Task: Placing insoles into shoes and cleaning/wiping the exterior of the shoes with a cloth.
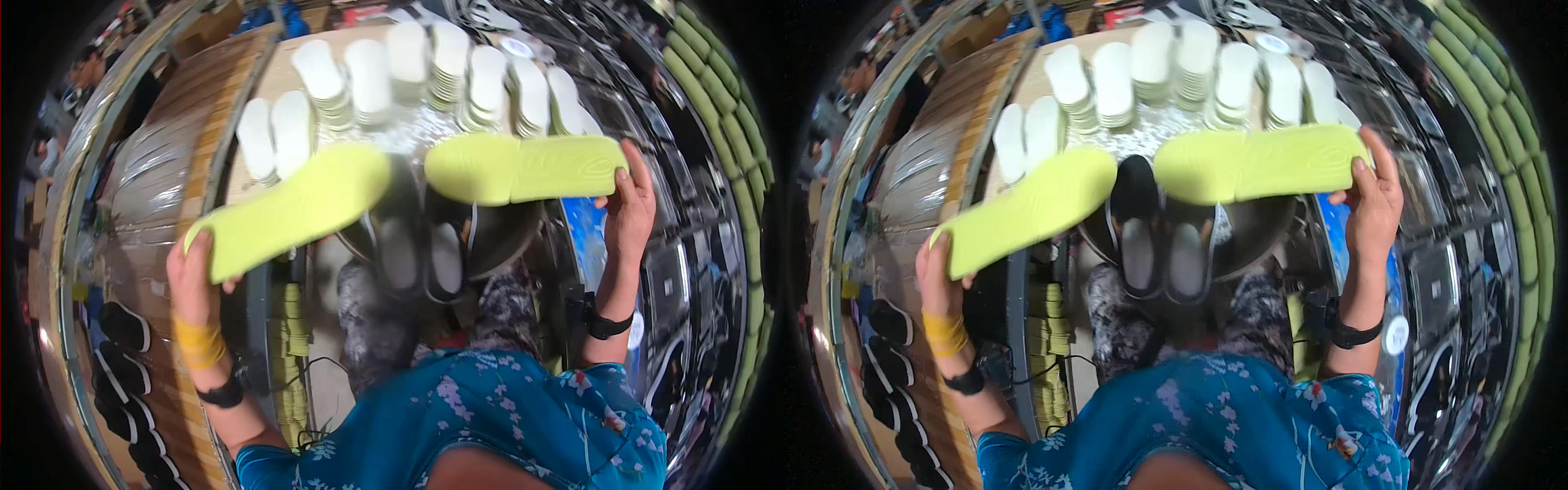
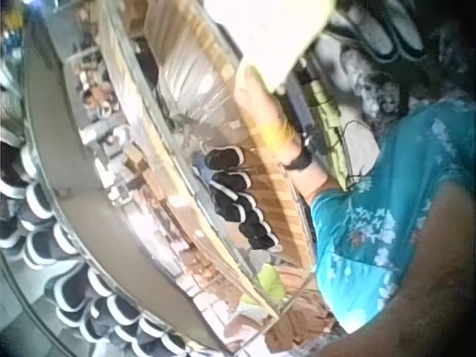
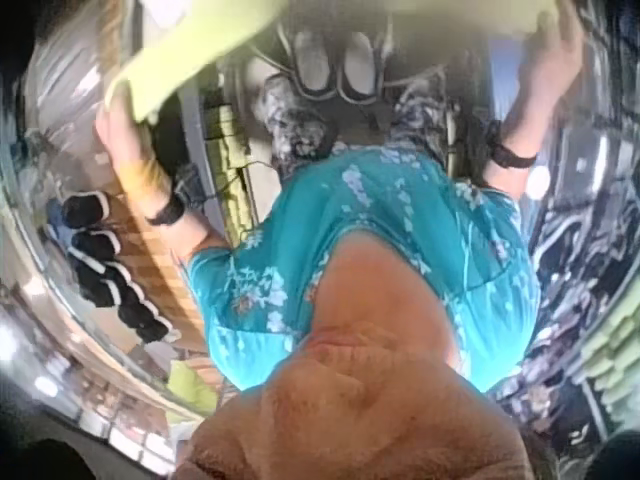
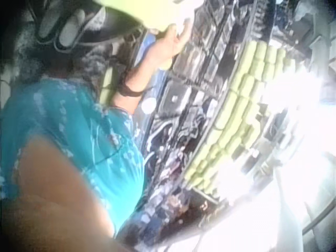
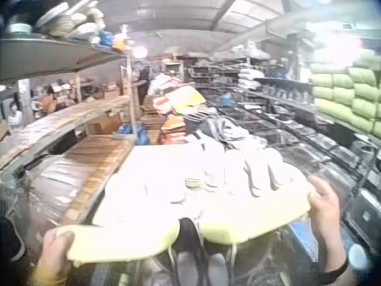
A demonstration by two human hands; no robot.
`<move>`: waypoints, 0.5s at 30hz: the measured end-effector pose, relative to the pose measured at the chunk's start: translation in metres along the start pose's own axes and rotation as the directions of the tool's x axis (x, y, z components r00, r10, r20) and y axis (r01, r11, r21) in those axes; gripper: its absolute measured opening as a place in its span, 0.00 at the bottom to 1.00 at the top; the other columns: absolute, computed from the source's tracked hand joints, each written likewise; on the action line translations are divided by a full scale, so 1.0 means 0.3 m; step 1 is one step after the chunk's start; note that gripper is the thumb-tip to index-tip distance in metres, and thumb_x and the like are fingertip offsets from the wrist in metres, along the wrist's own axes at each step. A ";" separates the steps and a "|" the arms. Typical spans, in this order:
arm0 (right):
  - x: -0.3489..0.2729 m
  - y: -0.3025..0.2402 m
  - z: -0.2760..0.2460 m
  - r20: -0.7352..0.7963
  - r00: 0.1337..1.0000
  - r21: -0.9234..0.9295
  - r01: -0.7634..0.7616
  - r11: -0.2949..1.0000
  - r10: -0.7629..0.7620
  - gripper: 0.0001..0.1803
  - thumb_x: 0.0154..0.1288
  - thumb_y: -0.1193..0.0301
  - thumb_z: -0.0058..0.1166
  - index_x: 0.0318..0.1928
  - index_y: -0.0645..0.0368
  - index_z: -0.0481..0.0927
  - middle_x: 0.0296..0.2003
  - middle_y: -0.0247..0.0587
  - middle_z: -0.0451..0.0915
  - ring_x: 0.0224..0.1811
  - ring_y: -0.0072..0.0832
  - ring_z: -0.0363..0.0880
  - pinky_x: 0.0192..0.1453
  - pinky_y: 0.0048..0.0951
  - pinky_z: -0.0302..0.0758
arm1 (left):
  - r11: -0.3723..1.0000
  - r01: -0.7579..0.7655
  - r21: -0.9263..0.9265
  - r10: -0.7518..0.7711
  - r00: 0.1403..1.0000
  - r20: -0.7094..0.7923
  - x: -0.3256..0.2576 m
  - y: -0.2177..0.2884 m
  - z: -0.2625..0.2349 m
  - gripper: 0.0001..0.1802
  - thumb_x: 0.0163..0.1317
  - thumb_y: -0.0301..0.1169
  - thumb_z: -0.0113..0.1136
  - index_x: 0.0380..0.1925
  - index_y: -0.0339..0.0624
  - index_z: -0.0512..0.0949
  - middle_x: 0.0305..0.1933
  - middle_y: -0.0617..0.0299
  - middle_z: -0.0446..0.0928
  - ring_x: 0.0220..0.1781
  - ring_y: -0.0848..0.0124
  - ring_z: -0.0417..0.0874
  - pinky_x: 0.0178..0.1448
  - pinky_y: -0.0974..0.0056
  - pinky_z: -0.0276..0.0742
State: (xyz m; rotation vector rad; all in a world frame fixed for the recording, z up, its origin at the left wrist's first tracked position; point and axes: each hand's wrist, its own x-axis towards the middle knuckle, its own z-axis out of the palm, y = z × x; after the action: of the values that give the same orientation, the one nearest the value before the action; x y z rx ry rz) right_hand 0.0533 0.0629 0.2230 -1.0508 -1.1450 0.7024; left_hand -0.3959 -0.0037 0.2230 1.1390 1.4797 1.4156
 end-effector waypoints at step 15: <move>-0.533 -0.005 0.084 0.686 0.352 -0.100 0.913 0.396 -0.637 0.19 0.50 0.70 0.52 0.45 0.60 0.74 0.34 0.41 0.77 0.31 0.30 0.78 0.27 0.25 0.75 | 0.306 -0.646 0.699 0.057 0.745 0.664 -0.526 -0.055 0.493 0.22 0.51 0.28 0.53 0.48 0.33 0.68 0.48 0.47 0.70 0.43 0.53 0.76 0.39 0.57 0.77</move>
State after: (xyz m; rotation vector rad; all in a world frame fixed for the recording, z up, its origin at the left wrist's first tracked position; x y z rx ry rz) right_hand -0.0181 -0.0705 0.1653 -0.4687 -2.2332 -0.1799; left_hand -0.2100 -0.1095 0.1877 2.4997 1.5979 0.2276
